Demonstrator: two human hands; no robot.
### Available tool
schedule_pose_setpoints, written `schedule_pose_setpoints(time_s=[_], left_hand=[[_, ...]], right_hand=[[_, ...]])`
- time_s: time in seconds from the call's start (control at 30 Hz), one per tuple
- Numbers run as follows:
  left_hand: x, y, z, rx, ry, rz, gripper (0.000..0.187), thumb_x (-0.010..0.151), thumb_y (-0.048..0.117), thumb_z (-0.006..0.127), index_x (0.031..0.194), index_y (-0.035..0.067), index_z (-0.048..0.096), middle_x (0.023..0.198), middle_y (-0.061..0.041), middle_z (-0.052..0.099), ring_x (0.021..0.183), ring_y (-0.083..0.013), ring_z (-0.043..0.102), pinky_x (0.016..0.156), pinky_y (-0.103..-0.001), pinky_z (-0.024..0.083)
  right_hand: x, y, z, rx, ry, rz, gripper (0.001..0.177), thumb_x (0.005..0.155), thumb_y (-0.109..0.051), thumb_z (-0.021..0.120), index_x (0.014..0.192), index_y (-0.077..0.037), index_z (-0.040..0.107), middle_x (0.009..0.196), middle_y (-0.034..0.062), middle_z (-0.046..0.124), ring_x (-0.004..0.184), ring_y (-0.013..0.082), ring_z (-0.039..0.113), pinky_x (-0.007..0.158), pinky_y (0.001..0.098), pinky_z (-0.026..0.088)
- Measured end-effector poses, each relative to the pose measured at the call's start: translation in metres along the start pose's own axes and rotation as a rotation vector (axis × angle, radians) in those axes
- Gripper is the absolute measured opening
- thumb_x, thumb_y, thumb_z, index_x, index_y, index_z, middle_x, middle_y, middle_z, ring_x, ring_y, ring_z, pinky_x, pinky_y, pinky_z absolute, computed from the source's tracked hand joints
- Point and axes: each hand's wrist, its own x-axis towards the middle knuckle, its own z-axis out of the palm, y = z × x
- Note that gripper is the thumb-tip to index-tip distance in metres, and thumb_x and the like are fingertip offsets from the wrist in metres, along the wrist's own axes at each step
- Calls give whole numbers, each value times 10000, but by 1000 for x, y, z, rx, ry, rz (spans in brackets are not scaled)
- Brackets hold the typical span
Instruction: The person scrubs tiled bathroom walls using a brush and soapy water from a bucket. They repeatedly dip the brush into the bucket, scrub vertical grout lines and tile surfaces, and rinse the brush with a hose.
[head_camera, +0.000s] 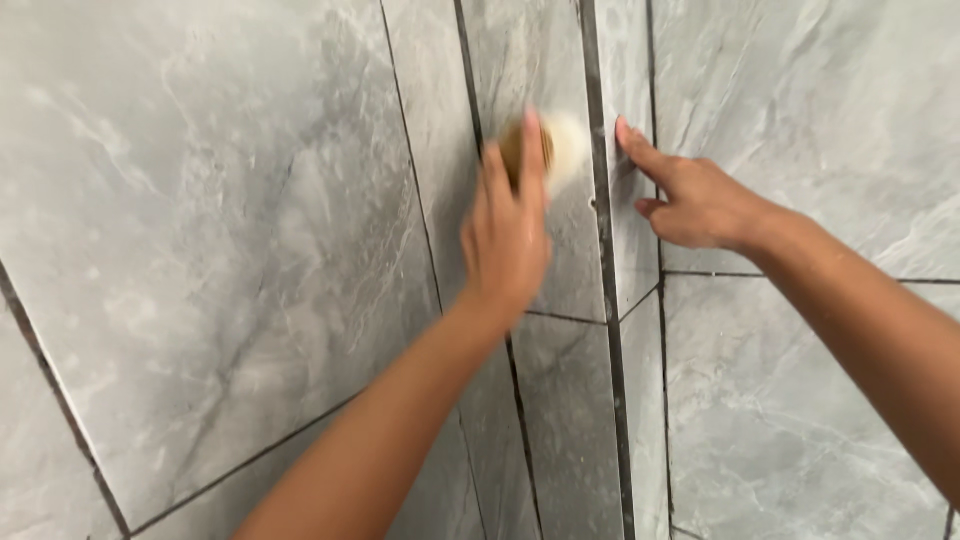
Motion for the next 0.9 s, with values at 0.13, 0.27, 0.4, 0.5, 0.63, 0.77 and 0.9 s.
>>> schedule_pose_setpoints(time_s=[0.13,0.27,0.4,0.5,0.63,0.77,0.9], left_hand=[[121,-12,25,95,226,-134,697,973,120,675,1556,234,310,1496,-261,491,1226,-412,616,899,-509,569],[155,-3,31,152,384,-159,554,929,146,714,1377,218,396,1442,-235,513,1260,-394,604,899,-463,577],[74,3,12,44,229,-20,921,831,7,739,1607,222,292,1512,-324,438,1293,-467,571,959,-516,557],[-3,17,-3,-17,154,84,990,847,-18,767,1635,272,241,1518,-328,441,1298,-477,598,1023,-514,559],[8,3,5,51,108,44,976,908,18,799,1650,292,228,1530,-330,450,1274,-446,603,1033,-503,545],[110,-24,24,114,87,-250,1122,761,76,833,1605,298,128,1536,-321,392,1291,-388,574,1014,-504,511],[129,-30,33,132,196,-262,965,960,120,782,1630,314,115,1569,-270,431,1305,-385,598,988,-478,560]], right_hand=[[1,4,4,112,17,-85,1094,747,169,426,1645,-340,63,1659,89,255,1488,283,315,1104,336,389],[-5,-2,2,52,-7,-19,1047,806,137,458,1627,-353,32,1625,117,315,1475,298,344,1135,342,406],[-11,-12,-5,56,-77,150,1050,816,114,449,1619,-412,23,1599,137,356,1326,300,612,1123,351,461],[-10,-13,-10,-56,-44,0,1082,779,139,475,1628,-344,9,1557,197,391,1420,366,424,1162,389,382],[-7,-6,-14,-108,-36,-40,1095,754,127,501,1648,-312,44,1643,119,243,1390,338,463,1141,376,420],[-8,5,-5,-222,-5,-183,1044,753,144,530,1618,-156,27,1691,138,92,1394,382,417,1159,402,358],[-17,18,8,-209,-11,-172,1029,785,92,553,1644,-141,38,1669,180,142,1362,384,454,1115,392,409]])
